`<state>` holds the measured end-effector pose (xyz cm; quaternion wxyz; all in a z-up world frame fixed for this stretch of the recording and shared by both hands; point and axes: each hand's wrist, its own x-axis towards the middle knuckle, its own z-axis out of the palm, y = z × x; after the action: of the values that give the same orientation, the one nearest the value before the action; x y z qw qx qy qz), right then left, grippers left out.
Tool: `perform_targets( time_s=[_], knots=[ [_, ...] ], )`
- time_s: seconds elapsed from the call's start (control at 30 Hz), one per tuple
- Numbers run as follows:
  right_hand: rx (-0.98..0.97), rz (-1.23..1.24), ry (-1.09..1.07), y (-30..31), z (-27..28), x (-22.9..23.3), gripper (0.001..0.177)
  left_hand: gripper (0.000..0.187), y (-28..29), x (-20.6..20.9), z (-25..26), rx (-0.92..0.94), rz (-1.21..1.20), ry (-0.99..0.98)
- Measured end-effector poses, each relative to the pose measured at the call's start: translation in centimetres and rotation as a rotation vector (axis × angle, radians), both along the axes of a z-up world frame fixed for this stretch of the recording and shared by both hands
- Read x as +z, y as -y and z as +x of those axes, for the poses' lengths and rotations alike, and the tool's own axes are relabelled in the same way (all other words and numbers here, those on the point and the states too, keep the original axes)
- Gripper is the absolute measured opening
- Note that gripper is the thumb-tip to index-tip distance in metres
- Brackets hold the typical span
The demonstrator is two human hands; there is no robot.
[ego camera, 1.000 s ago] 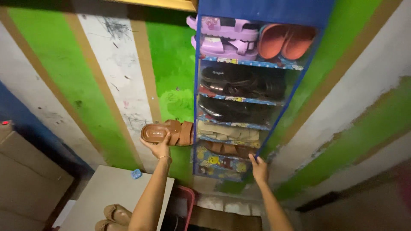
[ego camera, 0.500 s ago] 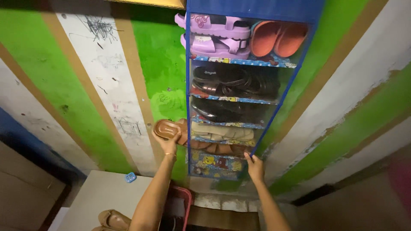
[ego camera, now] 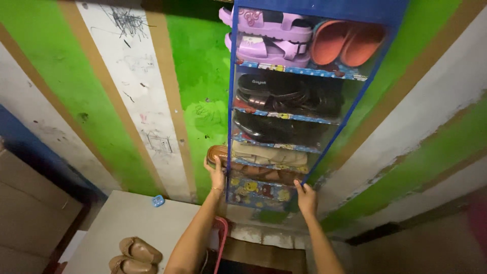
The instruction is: The person gathers shoes from a white table and places them onto a blue hanging shoe rack. The person handles multiple pairs of shoes, including brown sandals, beige flats, and dark purple flats, arranging them on the rack shelves.
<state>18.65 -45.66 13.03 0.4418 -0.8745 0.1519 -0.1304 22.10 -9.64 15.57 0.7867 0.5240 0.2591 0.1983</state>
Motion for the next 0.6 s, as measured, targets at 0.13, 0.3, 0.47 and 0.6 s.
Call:
perform_targets(
  time_s=[0.13, 0.3, 0.47, 0.6],
  knots=[
    [-0.004, -0.007, 0.023, 0.3, 0.2, -1.1, 0.046, 0.087, 0.2, 1.8, -1.3, -0.056, -0.146, 0.075],
    [0.006, 0.018, -0.002, 0.4, 0.3, -1.2, 0.041, 0.088, -1.5, -2.5, 0.5, -0.135, -0.078, 0.058],
    [0.015, 0.005, 0.022, 0.6, 0.7, -1.3, 0.042, 0.099, -1.2, -2.6, 2.3, -0.101, 0.133, -0.107],
    [0.027, 0.081, 0.074, -0.3, -0.7, 1.2, 0.042, 0.064, -1.1, -2.6, 3.8, -0.092, 0.201, -0.014]
  ],
)
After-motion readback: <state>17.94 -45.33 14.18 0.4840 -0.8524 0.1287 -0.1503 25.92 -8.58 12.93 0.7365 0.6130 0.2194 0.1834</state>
